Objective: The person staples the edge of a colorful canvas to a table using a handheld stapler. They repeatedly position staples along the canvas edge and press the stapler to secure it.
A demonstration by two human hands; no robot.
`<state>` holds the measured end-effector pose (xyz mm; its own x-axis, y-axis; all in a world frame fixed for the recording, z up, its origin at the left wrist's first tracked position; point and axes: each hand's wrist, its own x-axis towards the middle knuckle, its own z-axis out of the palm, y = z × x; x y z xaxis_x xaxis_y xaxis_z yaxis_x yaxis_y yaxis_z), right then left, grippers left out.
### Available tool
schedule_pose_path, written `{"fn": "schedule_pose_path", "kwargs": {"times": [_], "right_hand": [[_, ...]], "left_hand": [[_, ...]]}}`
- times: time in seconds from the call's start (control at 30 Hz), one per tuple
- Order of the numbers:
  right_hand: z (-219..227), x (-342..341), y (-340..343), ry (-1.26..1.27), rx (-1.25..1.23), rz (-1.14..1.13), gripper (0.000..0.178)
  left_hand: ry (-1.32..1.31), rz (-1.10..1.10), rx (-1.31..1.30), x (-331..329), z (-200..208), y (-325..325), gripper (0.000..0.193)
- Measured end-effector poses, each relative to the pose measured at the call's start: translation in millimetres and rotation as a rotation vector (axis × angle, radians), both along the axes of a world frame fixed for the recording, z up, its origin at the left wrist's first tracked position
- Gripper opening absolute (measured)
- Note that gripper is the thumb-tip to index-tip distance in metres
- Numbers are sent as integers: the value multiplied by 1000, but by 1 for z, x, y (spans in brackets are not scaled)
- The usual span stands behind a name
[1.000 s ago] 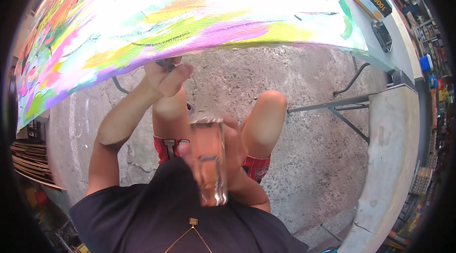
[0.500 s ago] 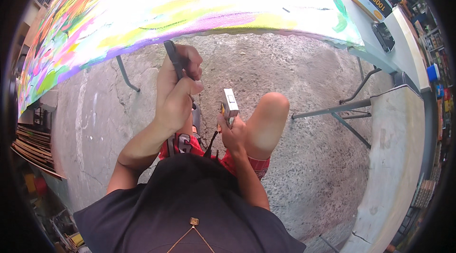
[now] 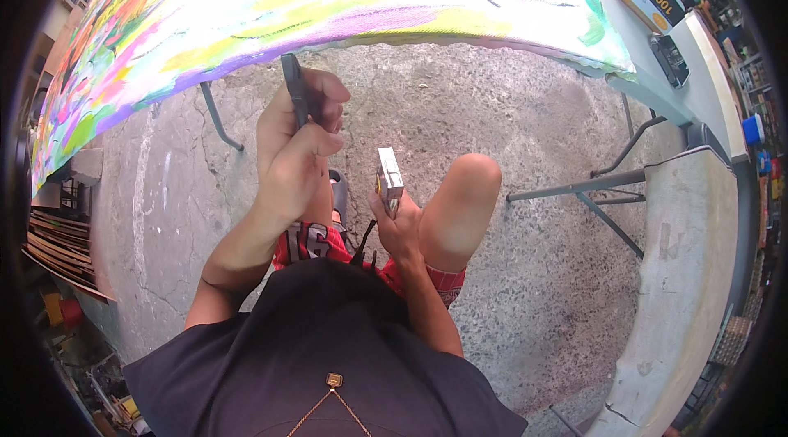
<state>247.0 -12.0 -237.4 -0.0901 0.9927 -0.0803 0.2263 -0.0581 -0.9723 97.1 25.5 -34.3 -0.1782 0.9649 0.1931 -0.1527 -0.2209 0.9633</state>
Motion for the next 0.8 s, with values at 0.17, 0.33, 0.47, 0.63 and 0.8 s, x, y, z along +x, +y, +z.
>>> {"fn": "schedule_pose_path", "kwargs": {"times": [0.17,0.33,0.47,0.63,0.8], "right_hand": [[-4,2,0,7,-25,8,31],[-2,2,0,1,-19,6,34],[-4,2,-1,4,-17,1,34],[-2,5,-2,-14,-34,20,33],[-6,8,-10,-12,-38,24,31]], "left_hand": [[-6,48,3,5,5,-1,35],[7,69,43,4,2,-3,19],[-53,85,86,6,0,-3,8],[9,95,-11,9,6,-7,19],[-56,97,-53,11,10,-15,25]]}}
